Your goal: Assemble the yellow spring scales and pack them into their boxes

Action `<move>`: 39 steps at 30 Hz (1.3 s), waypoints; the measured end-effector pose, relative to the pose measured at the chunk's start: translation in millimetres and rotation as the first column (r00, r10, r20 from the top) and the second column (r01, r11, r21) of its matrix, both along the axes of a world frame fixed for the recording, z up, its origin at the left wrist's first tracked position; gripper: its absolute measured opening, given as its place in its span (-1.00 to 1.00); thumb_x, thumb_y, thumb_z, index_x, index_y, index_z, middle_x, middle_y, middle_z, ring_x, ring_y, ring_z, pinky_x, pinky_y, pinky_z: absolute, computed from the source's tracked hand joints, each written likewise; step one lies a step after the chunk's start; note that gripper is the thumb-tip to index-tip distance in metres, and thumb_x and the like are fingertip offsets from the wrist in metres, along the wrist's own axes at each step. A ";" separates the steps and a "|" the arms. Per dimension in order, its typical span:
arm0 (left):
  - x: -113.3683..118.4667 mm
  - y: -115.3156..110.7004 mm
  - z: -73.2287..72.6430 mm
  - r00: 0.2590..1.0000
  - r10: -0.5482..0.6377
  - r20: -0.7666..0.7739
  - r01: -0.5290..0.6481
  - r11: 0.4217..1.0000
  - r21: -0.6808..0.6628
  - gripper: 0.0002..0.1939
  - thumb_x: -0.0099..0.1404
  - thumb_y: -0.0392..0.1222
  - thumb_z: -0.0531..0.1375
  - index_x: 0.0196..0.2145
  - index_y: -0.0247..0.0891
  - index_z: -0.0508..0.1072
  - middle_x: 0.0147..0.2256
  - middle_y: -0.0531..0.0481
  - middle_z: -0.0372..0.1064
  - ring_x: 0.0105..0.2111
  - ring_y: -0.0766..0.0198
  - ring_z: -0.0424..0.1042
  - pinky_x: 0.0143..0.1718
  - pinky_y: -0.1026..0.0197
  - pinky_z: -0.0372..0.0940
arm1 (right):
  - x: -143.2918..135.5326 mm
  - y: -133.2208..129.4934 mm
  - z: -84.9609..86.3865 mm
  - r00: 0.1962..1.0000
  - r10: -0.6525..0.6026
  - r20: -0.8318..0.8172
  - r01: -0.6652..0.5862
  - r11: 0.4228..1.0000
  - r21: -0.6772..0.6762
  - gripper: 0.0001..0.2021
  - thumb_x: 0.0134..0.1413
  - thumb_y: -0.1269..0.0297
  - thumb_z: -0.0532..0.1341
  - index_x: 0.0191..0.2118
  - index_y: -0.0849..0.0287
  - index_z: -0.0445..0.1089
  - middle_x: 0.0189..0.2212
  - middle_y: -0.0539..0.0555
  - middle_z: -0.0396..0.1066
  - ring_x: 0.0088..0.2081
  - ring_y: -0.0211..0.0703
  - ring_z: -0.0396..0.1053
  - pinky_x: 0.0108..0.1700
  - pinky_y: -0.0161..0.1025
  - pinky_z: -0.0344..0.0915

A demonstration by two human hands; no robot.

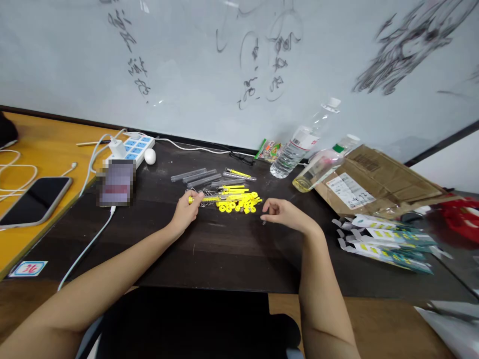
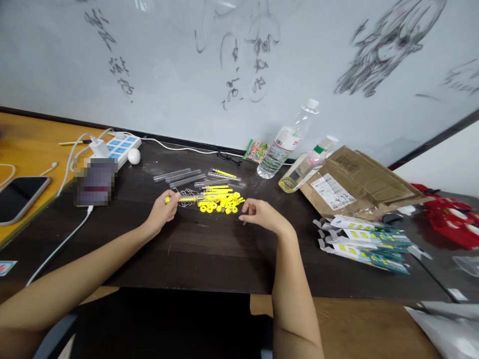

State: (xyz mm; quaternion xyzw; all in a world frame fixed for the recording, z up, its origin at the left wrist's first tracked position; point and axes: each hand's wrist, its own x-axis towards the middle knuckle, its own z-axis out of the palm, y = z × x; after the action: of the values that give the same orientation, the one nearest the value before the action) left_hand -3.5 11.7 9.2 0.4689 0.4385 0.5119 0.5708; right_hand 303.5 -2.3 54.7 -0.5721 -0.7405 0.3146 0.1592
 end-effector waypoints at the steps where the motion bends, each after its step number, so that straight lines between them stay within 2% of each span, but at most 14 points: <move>1: 0.4 -0.2 -0.4 1.000 -0.002 -0.005 0.002 1.000 -0.002 -0.60 0.16 0.11 0.21 -0.45 -0.19 0.11 -0.71 0.31 -0.12 -0.77 0.54 -0.15 -0.79 0.48 -0.20 | 2.9 -1.0 -0.4 0.998 -0.008 0.068 0.011 0.999 -0.044 -0.74 -0.09 0.15 0.31 -0.34 0.17 0.30 -0.64 -0.11 0.28 -0.60 -0.35 0.18 -0.55 -0.38 0.05; 4: 1.7 -0.8 -1.0 1.000 -0.008 -0.012 0.008 1.000 -0.014 -0.60 0.17 0.11 0.21 -0.44 -0.19 0.10 -0.71 0.31 -0.13 -0.78 0.54 -0.16 -0.79 0.48 -0.21 | -2.1 -2.6 -7.5 0.966 -0.074 0.250 0.106 0.987 -0.119 -0.76 -0.10 0.19 0.31 -0.36 0.14 0.25 -0.65 -0.10 0.30 -0.66 -0.33 0.19 -0.60 -0.37 0.02; 7: 2.2 -0.6 -1.5 1.000 -0.008 -0.013 0.008 1.000 -0.026 -0.60 0.16 0.11 0.21 -0.45 -0.19 0.10 -0.71 0.31 -0.13 -0.78 0.54 -0.15 -0.79 0.48 -0.21 | -11.0 -1.5 -16.6 0.949 -0.106 0.298 0.149 0.981 -0.125 -0.84 -0.05 0.30 0.25 -0.40 0.13 0.22 -0.63 -0.08 0.31 -0.70 -0.33 0.20 -0.63 -0.37 0.02; 11: 2.4 -0.2 -2.7 0.999 -0.026 -0.027 0.026 0.999 -0.020 -0.61 0.16 0.11 0.21 -0.44 -0.19 0.11 -0.71 0.31 -0.12 -0.78 0.54 -0.16 -0.80 0.48 -0.20 | -11.7 -0.5 -20.2 0.967 -0.037 0.251 0.062 0.994 -0.095 -0.88 -0.08 0.48 0.18 -0.44 0.14 0.21 -0.64 -0.09 0.30 -0.66 -0.34 0.23 -0.59 -0.38 0.04; 14: 3.1 -0.9 -2.7 0.999 -0.035 -0.028 0.034 0.999 -0.026 -0.60 0.16 0.11 0.21 -0.44 -0.19 0.11 -0.71 0.31 -0.11 -0.78 0.55 -0.15 -0.80 0.48 -0.21 | -11.4 -1.4 -16.6 0.972 0.008 0.234 -0.007 1.000 -0.007 -0.86 -0.15 0.54 0.15 -0.49 0.15 0.22 -0.63 -0.10 0.27 -0.61 -0.35 0.21 -0.54 -0.38 0.05; 16: 3.5 -1.5 -1.9 0.999 -0.037 -0.027 0.036 0.999 -0.030 -0.60 0.15 0.11 0.22 -0.44 -0.19 0.12 -0.70 0.31 -0.11 -0.78 0.55 -0.15 -0.80 0.48 -0.21 | -14.9 -2.5 -12.4 0.991 0.028 0.131 -0.038 0.996 0.082 -0.87 -0.15 0.53 0.15 -0.46 0.15 0.24 -0.59 -0.10 0.27 -0.56 -0.34 0.22 -0.49 -0.37 0.10; 18: 3.6 -2.1 -1.1 0.999 -0.044 -0.026 0.043 0.998 -0.035 -0.59 0.15 0.12 0.22 -0.45 -0.19 0.11 -0.70 0.31 -0.12 -0.78 0.55 -0.15 -0.80 0.48 -0.21 | -21.5 -4.2 -7.8 0.997 0.033 -0.067 -0.022 0.987 0.160 -0.89 -0.09 0.46 0.16 -0.37 0.15 0.26 -0.53 -0.08 0.30 -0.50 -0.32 0.26 -0.42 -0.35 0.18; 20: 3.5 -2.5 -0.4 0.998 -0.061 -0.019 0.060 0.997 -0.046 -0.58 0.15 0.12 0.22 -0.46 -0.19 0.10 -0.71 0.31 -0.12 -0.78 0.55 -0.15 -0.80 0.48 -0.20 | -29.3 -6.5 -3.6 0.965 0.030 -0.260 0.020 0.982 0.188 -0.86 -0.04 0.37 0.19 -0.29 0.14 0.25 -0.47 -0.05 0.33 -0.45 -0.30 0.30 -0.36 -0.32 0.25; 22: 3.3 -2.8 0.1 0.997 -0.081 0.000 0.081 0.995 -0.051 -0.57 0.14 0.13 0.22 -0.47 -0.19 0.08 -0.71 0.31 -0.12 -0.78 0.55 -0.16 -0.80 0.48 -0.20 | -36.2 -8.8 -0.8 0.933 0.031 -0.360 0.039 0.982 0.186 -0.85 -0.02 0.32 0.21 -0.30 0.14 0.24 -0.44 -0.02 0.34 -0.42 -0.28 0.32 -0.32 -0.29 0.29; 28: 3.4 -3.1 1.1 0.994 -0.106 0.013 0.106 0.993 -0.046 -0.55 0.12 0.15 0.24 -0.47 -0.19 0.09 -0.70 0.30 -0.12 -0.78 0.55 -0.16 -0.80 0.48 -0.19 | -42.0 -8.4 -5.2 0.930 0.041 -0.364 0.034 0.980 0.198 -0.83 -0.03 0.24 0.26 -0.41 0.15 0.23 -0.46 -0.02 0.30 -0.42 -0.27 0.30 -0.35 -0.30 0.28; 33: 3.3 -2.8 1.5 0.993 -0.115 0.017 0.116 0.992 -0.054 -0.55 0.11 0.15 0.25 -0.46 -0.19 0.09 -0.71 0.31 -0.12 -0.78 0.55 -0.16 -0.79 0.48 -0.22 | -38.4 -3.8 -13.3 0.952 0.040 -0.304 0.032 0.973 0.227 -0.80 -0.03 0.20 0.28 -0.41 0.16 0.26 -0.51 -0.04 0.27 -0.47 -0.30 0.23 -0.39 -0.32 0.23; 39: 4.2 -4.7 3.2 0.992 -0.126 -0.012 0.126 0.991 -0.048 -0.57 0.13 0.13 0.24 -0.45 -0.19 0.10 -0.71 0.31 -0.11 -0.78 0.55 -0.15 -0.79 0.48 -0.21 | -39.4 -4.4 -13.3 0.961 0.051 -0.273 0.015 0.972 0.234 -0.80 -0.03 0.20 0.28 -0.41 0.16 0.25 -0.54 -0.07 0.21 -0.51 -0.32 0.14 -0.44 -0.35 0.14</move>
State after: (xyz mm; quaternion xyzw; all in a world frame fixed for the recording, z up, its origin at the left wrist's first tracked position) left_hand 0.7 7.0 12.4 0.4861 0.4242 0.4608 0.6095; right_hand 264.1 -6.7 41.4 -0.4928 -0.7479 0.3039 0.3246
